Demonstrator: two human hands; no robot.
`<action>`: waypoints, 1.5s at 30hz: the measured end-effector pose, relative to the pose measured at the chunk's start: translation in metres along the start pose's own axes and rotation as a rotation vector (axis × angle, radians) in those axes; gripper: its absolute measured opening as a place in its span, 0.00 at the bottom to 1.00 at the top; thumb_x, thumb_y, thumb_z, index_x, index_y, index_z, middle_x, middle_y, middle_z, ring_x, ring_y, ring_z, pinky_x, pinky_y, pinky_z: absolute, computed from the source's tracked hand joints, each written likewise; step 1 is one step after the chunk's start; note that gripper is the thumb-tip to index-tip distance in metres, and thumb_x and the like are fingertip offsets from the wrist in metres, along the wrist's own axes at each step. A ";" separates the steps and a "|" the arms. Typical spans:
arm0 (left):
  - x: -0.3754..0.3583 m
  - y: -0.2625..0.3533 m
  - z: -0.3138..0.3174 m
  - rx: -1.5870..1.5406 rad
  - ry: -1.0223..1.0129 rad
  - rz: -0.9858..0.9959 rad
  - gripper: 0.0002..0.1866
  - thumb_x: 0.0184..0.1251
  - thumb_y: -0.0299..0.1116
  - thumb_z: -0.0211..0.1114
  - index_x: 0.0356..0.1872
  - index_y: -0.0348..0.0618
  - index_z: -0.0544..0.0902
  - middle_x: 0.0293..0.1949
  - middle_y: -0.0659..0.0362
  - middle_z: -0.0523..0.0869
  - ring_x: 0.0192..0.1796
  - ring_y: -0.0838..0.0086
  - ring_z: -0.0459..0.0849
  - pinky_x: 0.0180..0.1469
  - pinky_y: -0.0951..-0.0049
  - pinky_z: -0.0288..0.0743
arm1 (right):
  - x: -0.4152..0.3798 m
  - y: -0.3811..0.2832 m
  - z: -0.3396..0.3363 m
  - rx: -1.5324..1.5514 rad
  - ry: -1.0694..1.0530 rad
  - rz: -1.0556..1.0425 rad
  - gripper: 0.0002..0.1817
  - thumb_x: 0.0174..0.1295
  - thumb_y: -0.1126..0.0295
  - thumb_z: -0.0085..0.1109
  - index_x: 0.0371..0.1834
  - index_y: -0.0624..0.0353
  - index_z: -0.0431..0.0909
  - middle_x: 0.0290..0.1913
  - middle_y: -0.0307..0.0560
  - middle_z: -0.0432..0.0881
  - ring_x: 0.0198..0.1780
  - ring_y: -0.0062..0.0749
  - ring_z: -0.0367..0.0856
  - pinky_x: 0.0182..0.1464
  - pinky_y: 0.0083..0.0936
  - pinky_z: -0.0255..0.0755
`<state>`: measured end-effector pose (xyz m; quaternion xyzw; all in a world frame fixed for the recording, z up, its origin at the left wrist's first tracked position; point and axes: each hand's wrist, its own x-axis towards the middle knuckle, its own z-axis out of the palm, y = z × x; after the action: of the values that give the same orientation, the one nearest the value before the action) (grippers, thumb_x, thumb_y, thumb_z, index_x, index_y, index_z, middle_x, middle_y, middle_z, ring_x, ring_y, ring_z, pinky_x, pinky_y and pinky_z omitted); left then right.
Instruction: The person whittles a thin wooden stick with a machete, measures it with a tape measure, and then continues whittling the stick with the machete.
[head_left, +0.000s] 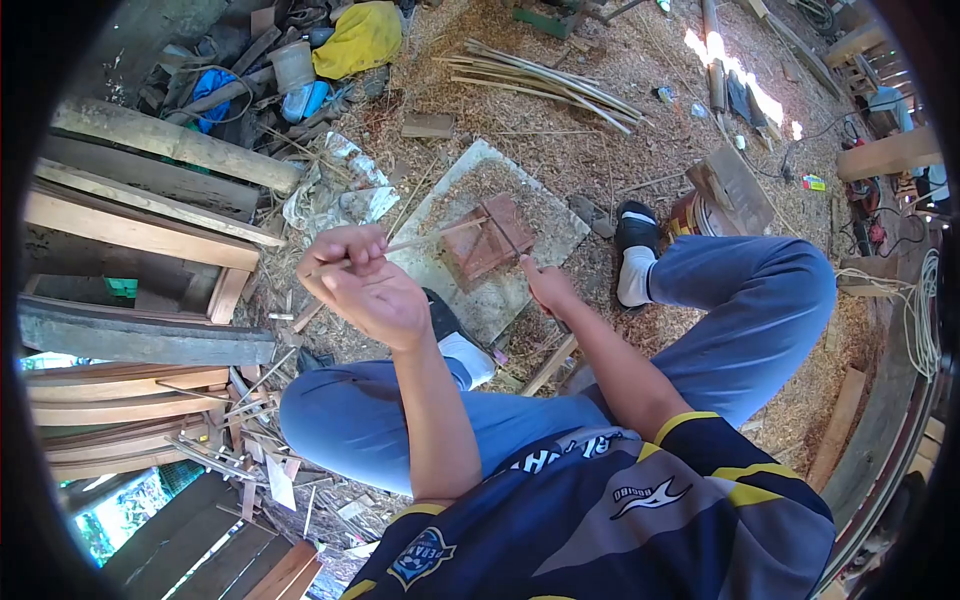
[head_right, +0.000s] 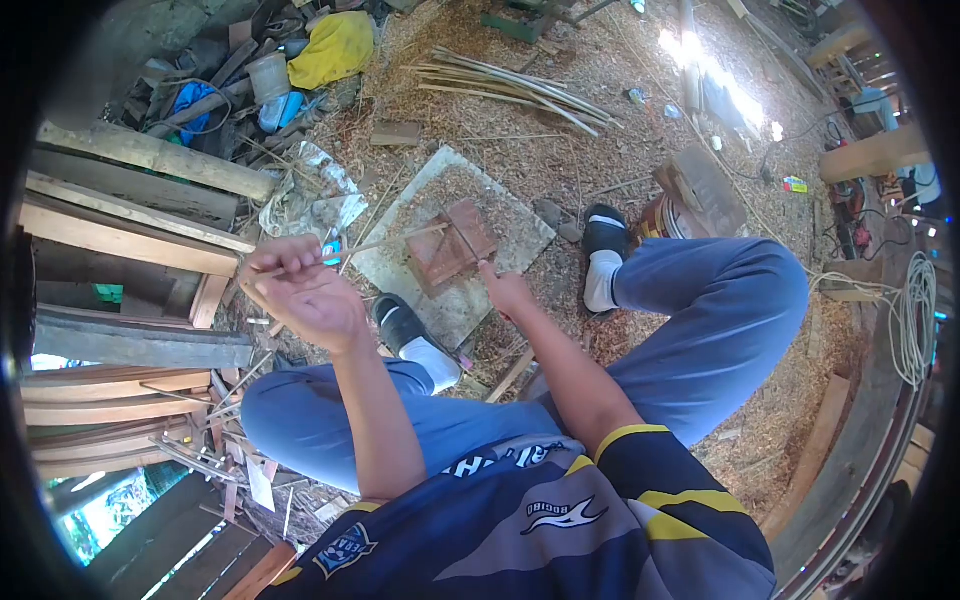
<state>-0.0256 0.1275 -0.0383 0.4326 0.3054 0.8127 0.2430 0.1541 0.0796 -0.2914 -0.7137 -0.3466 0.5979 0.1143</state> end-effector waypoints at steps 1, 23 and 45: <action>0.001 0.000 0.000 0.035 0.040 -0.014 0.23 0.82 0.58 0.50 0.39 0.48 0.64 0.31 0.62 0.64 0.32 0.76 0.61 0.37 0.71 0.60 | -0.005 -0.004 0.003 -0.003 -0.002 -0.013 0.41 0.72 0.32 0.45 0.18 0.60 0.76 0.15 0.43 0.75 0.11 0.31 0.73 0.18 0.33 0.67; -0.020 -0.053 -0.029 0.028 0.007 -0.190 0.35 0.77 0.71 0.42 0.23 0.51 0.53 0.17 0.68 0.51 0.20 0.80 0.46 0.24 0.72 0.39 | -0.084 -0.102 0.008 -0.194 0.042 -0.630 0.33 0.71 0.40 0.52 0.34 0.63 0.88 0.30 0.66 0.85 0.37 0.62 0.86 0.42 0.47 0.78; -0.015 -0.057 -0.018 0.055 0.032 -0.199 0.36 0.76 0.72 0.42 0.22 0.51 0.51 0.16 0.68 0.50 0.19 0.81 0.47 0.22 0.73 0.37 | -0.028 -0.037 0.007 -0.248 0.105 -0.504 0.44 0.72 0.32 0.41 0.33 0.69 0.86 0.36 0.71 0.85 0.44 0.66 0.85 0.51 0.49 0.76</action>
<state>-0.0262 0.1526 -0.0950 0.3937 0.3727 0.7828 0.3055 0.1331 0.0875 -0.2504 -0.6435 -0.5771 0.4660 0.1891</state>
